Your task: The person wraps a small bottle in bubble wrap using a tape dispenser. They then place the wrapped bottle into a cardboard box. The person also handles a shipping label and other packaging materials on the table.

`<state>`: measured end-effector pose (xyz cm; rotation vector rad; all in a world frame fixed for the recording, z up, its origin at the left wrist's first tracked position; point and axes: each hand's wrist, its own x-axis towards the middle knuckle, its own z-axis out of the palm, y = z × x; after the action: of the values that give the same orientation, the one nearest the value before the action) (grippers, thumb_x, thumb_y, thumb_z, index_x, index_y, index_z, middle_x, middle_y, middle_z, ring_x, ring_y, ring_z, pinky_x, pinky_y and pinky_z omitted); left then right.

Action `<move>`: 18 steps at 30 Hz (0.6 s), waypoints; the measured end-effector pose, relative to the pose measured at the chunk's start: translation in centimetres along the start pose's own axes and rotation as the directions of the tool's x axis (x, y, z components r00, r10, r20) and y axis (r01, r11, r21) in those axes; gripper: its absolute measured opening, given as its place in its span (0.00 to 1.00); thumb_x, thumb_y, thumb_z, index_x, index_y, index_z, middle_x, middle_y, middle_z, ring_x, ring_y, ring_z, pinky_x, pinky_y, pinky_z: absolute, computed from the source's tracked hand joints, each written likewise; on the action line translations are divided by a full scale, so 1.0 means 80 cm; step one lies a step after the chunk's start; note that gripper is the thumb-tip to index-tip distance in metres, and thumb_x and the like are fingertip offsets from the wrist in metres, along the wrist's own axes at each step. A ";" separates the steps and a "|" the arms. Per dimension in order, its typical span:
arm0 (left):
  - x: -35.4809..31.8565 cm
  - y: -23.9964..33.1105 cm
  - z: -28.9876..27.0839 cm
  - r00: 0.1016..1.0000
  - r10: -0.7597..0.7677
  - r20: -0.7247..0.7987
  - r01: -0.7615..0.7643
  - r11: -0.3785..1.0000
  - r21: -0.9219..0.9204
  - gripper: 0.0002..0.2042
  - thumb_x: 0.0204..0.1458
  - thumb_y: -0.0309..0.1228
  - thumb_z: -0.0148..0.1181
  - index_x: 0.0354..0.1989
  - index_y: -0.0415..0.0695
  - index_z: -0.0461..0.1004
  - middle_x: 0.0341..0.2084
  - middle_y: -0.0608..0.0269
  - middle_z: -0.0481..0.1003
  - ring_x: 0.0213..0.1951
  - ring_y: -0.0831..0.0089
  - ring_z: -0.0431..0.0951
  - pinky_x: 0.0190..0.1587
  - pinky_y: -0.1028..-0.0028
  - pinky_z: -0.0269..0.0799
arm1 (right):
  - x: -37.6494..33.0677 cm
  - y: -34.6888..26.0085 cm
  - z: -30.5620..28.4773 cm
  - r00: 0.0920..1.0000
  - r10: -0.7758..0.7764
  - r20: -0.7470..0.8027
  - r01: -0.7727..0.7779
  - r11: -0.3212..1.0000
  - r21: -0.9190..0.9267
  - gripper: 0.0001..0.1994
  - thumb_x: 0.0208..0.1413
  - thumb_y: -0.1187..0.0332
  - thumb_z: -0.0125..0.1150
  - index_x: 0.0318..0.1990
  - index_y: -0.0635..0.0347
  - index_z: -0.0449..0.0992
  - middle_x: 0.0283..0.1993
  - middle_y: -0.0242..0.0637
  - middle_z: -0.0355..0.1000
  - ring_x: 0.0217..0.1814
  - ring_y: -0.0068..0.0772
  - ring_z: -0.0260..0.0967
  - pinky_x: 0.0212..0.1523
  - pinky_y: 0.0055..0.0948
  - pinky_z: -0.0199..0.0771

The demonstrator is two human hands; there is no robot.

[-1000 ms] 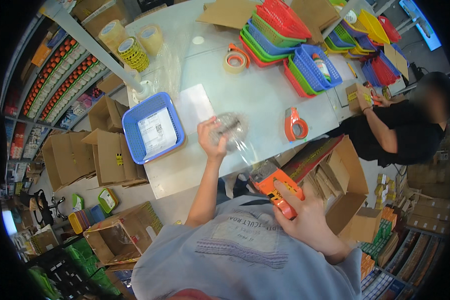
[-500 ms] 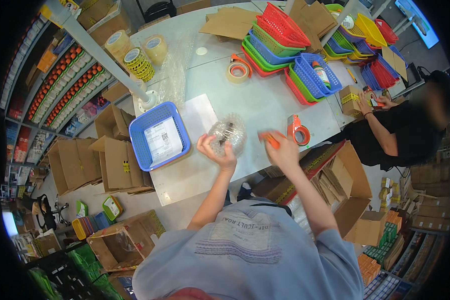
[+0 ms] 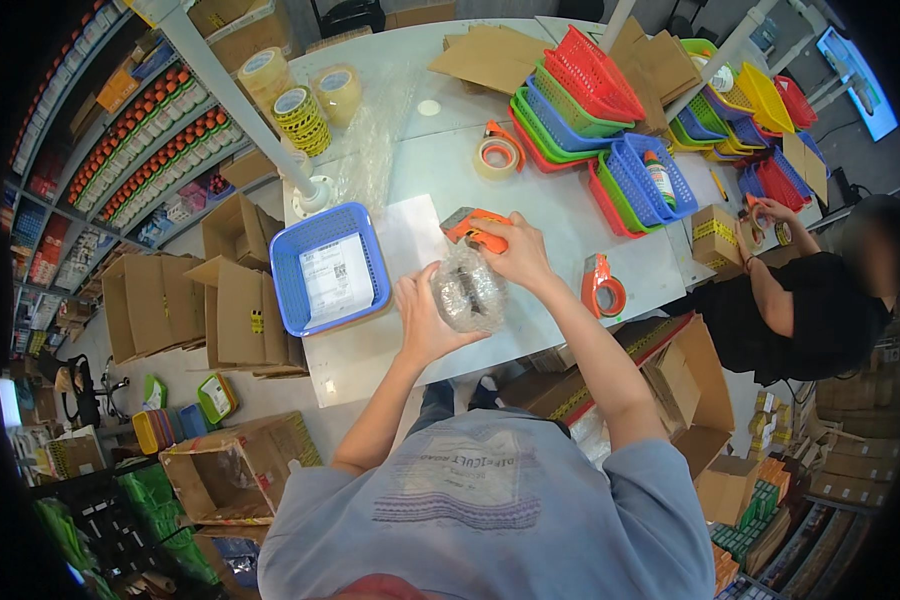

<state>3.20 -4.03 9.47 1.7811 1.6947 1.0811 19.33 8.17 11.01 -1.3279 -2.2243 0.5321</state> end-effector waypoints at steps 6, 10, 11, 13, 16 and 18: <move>0.013 -0.028 0.042 0.929 0.240 -0.280 -0.317 0.907 -0.276 0.52 0.19 0.52 0.78 0.55 0.39 0.58 0.55 0.42 0.53 0.55 0.46 0.62 0.57 0.53 0.59 | 0.031 -0.006 -0.015 0.969 -0.107 0.222 0.139 0.981 -0.133 0.19 0.45 0.59 0.63 0.48 0.38 0.77 0.30 0.46 0.67 0.31 0.46 0.68 0.35 0.37 0.71; -0.002 -0.024 0.080 0.889 0.210 -0.408 -0.315 0.926 -0.210 0.48 0.23 0.50 0.76 0.54 0.41 0.59 0.55 0.43 0.51 0.54 0.44 0.62 0.55 0.53 0.61 | 0.096 -0.060 -0.079 0.939 0.002 0.343 0.067 0.979 -0.190 0.17 0.46 0.52 0.56 0.43 0.43 0.80 0.32 0.43 0.75 0.35 0.43 0.73 0.38 0.36 0.73; -0.003 -0.019 0.085 0.883 0.202 -0.424 -0.306 0.932 -0.193 0.47 0.23 0.49 0.76 0.54 0.42 0.59 0.55 0.43 0.51 0.54 0.43 0.62 0.55 0.53 0.61 | 0.117 -0.058 -0.088 0.939 0.035 0.342 0.033 0.981 -0.191 0.18 0.46 0.50 0.54 0.41 0.44 0.81 0.33 0.42 0.77 0.36 0.42 0.74 0.39 0.36 0.74; -0.007 -0.005 0.086 0.859 0.206 -0.468 -0.296 0.947 -0.126 0.46 0.24 0.47 0.75 0.55 0.44 0.57 0.57 0.40 0.49 0.55 0.44 0.60 0.54 0.53 0.62 | 0.153 -0.086 -0.108 0.836 0.115 0.536 -0.036 0.987 -0.157 0.18 0.46 0.51 0.56 0.39 0.50 0.81 0.36 0.42 0.77 0.39 0.41 0.74 0.40 0.36 0.72; -0.004 0.004 0.100 0.780 0.185 -0.598 -0.336 0.930 -0.151 0.49 0.26 0.47 0.74 0.58 0.42 0.55 0.57 0.40 0.48 0.53 0.45 0.61 0.53 0.54 0.61 | 0.158 -0.096 -0.088 0.614 0.146 0.776 0.078 0.967 -0.244 0.19 0.45 0.50 0.56 0.37 0.53 0.81 0.37 0.42 0.77 0.40 0.42 0.73 0.42 0.36 0.70; -0.002 0.002 0.108 0.761 0.122 -0.637 -0.320 0.925 -0.205 0.50 0.27 0.46 0.73 0.60 0.39 0.53 0.56 0.41 0.51 0.51 0.48 0.63 0.53 0.56 0.61 | 0.134 -0.114 -0.076 0.511 0.304 0.804 0.106 0.906 -0.409 0.21 0.45 0.50 0.56 0.38 0.56 0.80 0.38 0.44 0.77 0.39 0.45 0.73 0.42 0.36 0.71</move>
<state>10.09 -2.57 4.43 1.5424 1.5289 2.0964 12.20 14.08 23.22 -1.6357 -3.2438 0.9811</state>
